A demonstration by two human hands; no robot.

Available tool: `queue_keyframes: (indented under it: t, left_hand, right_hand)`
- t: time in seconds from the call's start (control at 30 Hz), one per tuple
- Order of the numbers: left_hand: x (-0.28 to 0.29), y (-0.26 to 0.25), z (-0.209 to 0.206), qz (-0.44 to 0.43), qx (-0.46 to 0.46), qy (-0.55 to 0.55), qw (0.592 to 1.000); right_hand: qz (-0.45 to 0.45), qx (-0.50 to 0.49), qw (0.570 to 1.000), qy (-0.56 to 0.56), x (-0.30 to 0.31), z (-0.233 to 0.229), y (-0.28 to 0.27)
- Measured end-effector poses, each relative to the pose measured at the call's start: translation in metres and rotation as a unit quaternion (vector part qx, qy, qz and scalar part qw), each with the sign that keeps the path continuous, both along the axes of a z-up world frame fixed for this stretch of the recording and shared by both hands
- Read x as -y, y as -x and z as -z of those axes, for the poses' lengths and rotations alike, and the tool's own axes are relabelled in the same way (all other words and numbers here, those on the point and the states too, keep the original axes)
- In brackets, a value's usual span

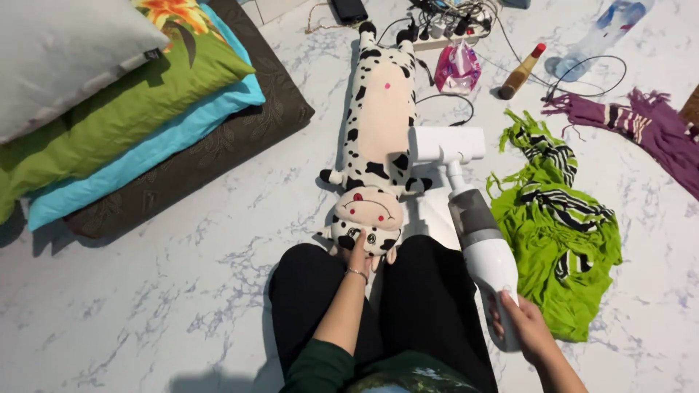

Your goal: Vacuuming dust from pillows and a large plush cow toy using a handheld vacuum.

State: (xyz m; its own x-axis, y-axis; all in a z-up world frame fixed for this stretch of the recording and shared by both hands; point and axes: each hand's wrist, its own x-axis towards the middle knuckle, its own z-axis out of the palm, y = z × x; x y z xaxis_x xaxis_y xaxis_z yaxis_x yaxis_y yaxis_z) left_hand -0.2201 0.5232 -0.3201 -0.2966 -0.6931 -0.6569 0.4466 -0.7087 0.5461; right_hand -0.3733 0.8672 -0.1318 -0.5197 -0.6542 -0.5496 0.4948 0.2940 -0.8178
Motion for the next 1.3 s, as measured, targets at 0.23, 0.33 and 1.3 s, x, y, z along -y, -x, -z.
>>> queue_keyframes:
  t: [0.23,0.33,1.3]
  left_hand:
    - [-0.003,0.002,0.008,0.035,0.048,-0.035,0.998]
    - [-0.006,0.004,0.032,0.049,0.059,-0.013,0.997]
    - [-0.023,0.002,0.063,0.092,0.154,-0.048,0.983]
  right_hand:
    - [0.005,0.037,0.99,-0.134,0.03,-0.055,-0.079]
    - [-0.022,0.062,0.987,-0.15,0.057,-0.039,-0.093]
    - [-0.046,-0.162,0.982,-0.087,0.537,-0.04,0.179]
